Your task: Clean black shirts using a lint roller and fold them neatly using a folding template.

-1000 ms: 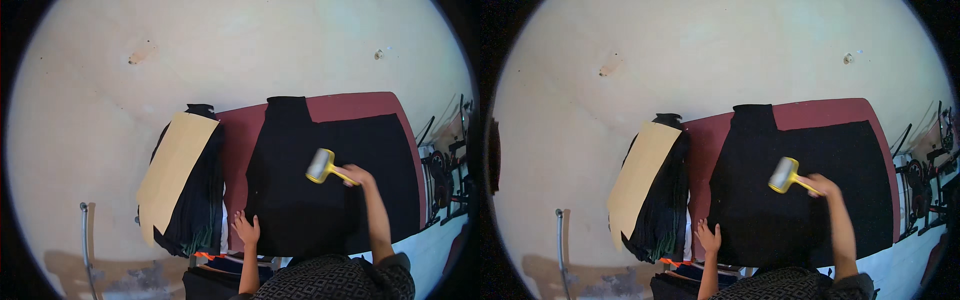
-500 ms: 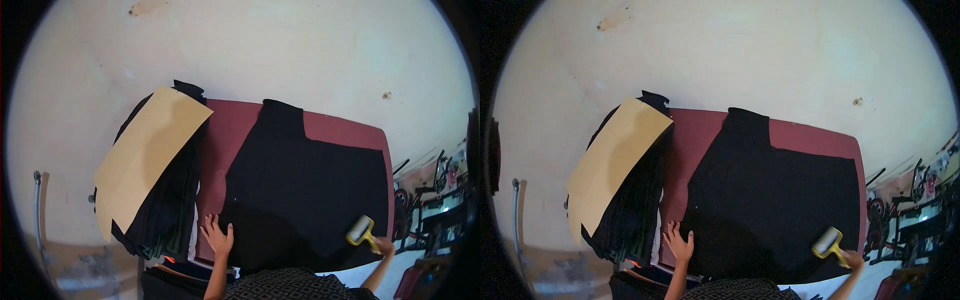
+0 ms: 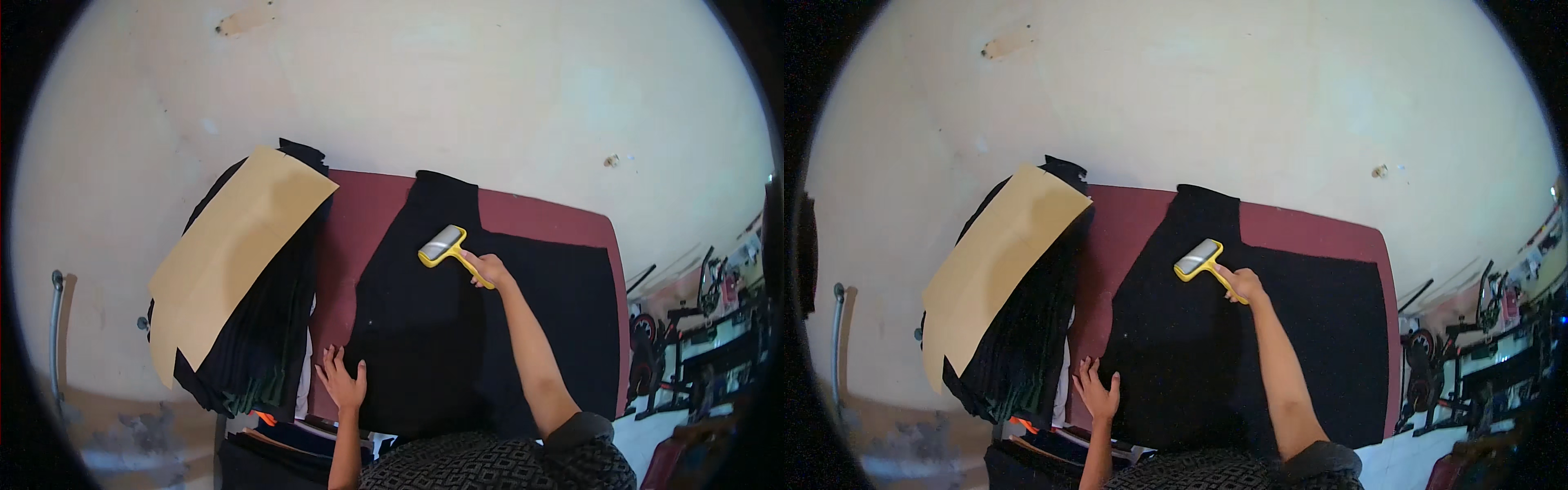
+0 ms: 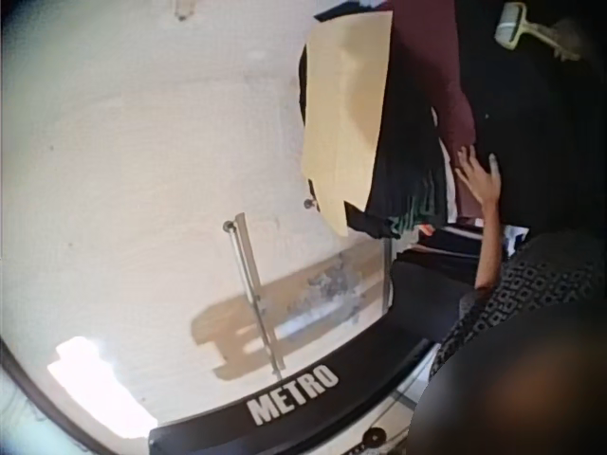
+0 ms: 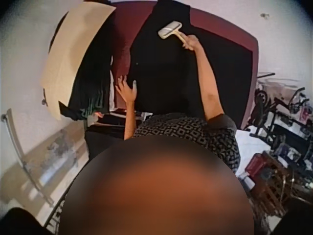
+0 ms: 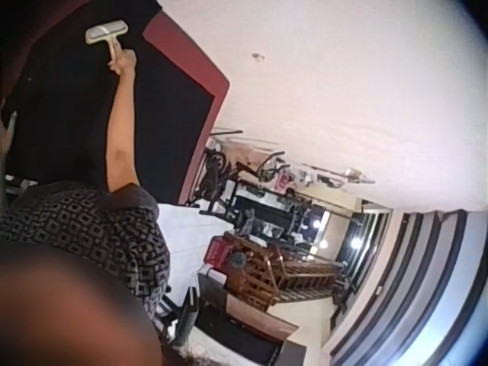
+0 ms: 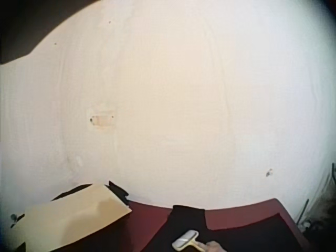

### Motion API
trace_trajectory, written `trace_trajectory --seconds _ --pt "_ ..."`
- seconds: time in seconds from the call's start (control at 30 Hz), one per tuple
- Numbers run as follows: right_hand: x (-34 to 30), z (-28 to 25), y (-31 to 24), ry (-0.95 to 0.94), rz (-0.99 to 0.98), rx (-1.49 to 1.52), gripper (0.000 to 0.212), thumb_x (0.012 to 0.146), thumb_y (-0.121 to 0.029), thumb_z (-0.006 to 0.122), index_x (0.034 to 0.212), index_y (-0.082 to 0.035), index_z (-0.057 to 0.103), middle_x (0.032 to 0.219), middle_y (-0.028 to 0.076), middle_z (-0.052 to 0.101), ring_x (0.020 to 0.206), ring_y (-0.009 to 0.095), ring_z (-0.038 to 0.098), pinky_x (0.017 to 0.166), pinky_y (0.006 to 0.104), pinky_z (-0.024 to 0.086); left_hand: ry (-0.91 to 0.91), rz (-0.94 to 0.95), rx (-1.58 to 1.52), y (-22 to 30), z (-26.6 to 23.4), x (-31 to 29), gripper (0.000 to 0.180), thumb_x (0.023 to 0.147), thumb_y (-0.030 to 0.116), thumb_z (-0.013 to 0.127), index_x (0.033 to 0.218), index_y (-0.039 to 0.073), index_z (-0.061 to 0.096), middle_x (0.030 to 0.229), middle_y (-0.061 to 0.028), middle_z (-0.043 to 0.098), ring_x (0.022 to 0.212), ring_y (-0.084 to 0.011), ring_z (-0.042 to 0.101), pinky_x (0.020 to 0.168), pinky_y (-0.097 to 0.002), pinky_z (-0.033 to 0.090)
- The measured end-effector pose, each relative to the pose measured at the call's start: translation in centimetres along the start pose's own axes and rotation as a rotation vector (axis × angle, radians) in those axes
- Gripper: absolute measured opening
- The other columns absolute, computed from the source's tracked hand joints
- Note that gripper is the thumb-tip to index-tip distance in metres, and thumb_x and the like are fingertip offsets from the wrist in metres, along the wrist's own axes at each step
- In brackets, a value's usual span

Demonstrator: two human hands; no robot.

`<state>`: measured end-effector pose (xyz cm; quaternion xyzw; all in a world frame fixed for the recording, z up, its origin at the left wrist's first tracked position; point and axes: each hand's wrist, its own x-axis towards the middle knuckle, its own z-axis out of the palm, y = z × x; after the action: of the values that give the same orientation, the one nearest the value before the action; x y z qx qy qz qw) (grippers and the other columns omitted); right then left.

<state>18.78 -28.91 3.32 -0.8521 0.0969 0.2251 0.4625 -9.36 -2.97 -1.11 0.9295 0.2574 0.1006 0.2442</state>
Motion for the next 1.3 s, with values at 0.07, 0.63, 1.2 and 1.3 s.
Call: trace_trajectory --seconds 0.07,0.63,1.2,1.3 --pt "-2.5 -2.3 3.6 -0.103 0.046 0.088 0.063 0.072 -0.061 0.056 0.071 0.002 0.053 0.051 0.007 0.049 0.04 0.014 0.047 0.037 0.0266 0.037 0.014 0.004 -0.009 -0.4 0.0 -0.1 0.054 0.077 0.036 0.054 0.12 0.005 0.043 0.13 -0.0136 0.034 0.125 -0.0296 0.026 0.105 -0.0468 0.009" --pt "-37.0 -14.3 32.8 0.298 0.563 0.334 0.065 0.075 -0.066 0.045 0.07 -0.003 0.057 0.053 0.005 0.052 0.041 0.014 0.049 0.038 0.0258 0.039 0.044 0.043 0.075 -0.8 1.0 -0.4 0.053 0.078 0.034 0.052 0.121 0.004 0.042 0.13 -0.0145 0.035 0.126 -0.0297 0.025 0.104 -0.0493 0.009" --pt "-5.0 -14.6 17.0 0.128 0.108 0.427 0.068 0.072 -0.07 0.045 0.075 -0.002 0.055 0.054 0.005 0.049 0.044 0.013 0.047 0.041 0.0246 0.037 0.047 0.118 0.048 -0.8 1.5 -0.6 0.053 0.081 0.038 0.051 0.121 0.004 0.043 0.131 -0.016 0.034 0.125 -0.0306 0.027 0.104 -0.0484 0.009" --pt "-15.8 -16.0 22.2 0.015 0.204 0.445 0.063 0.073 -0.067 0.046 0.079 -0.006 0.056 0.052 0.002 0.049 0.044 0.01 0.047 0.041 0.0221 0.037 0.066 0.099 0.08 -1.9 1.7 -0.6 0.054 0.081 0.04 0.049 0.121 0.003 0.044 0.131 -0.0157 0.034 0.125 -0.0309 0.027 0.104 -0.0483 0.01"
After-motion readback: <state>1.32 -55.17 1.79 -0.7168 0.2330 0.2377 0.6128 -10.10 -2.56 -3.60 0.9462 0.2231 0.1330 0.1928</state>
